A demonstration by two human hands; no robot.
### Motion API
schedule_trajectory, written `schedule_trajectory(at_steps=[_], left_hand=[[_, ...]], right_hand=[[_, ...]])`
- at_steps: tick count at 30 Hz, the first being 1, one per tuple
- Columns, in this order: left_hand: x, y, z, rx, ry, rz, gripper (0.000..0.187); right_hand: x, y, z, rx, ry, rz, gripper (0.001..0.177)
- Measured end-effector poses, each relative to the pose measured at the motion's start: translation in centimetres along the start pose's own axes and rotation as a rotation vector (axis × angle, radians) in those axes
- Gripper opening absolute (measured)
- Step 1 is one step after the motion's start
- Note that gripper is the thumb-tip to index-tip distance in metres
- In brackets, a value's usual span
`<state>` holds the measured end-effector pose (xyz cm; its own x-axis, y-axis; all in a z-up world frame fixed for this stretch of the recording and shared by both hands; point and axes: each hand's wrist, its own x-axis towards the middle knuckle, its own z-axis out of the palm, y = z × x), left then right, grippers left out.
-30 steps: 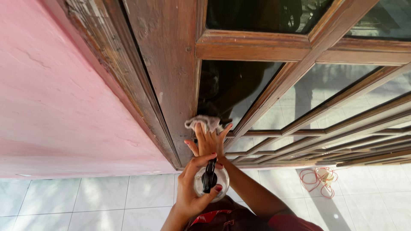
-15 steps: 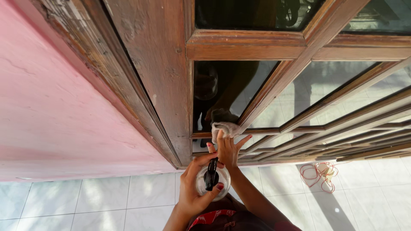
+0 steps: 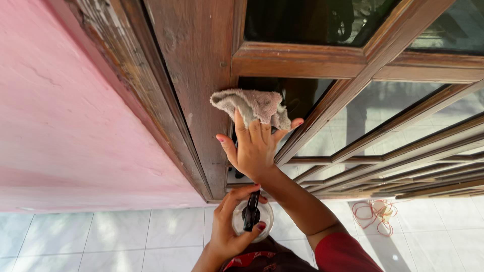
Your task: The person cleans the glass panes of a wooden door using a spray bottle and a cloth, wiping individual sections.
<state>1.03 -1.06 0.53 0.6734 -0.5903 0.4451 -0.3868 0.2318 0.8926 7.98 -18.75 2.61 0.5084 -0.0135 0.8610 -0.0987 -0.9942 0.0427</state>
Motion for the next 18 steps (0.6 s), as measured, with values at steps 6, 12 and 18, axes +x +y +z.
schedule_trajectory(at_steps=[6, 12, 18], left_hand=[[-0.3, -0.1, -0.2, -0.041, 0.018, -0.015, 0.062], [-0.3, 0.1, -0.1, -0.079, 0.029, -0.044, 0.061], [-0.1, 0.2, 0.2, -0.084, 0.003, -0.010, 0.061]], right_hand=[[-10.1, 0.4, 3.4, 0.046, -0.226, -0.036, 0.050], [-19.6, -0.3, 5.7, 0.093, -0.222, -0.037, 0.037], [-11.0, 0.5, 2.9, 0.204, -0.166, 0.026, 0.028]])
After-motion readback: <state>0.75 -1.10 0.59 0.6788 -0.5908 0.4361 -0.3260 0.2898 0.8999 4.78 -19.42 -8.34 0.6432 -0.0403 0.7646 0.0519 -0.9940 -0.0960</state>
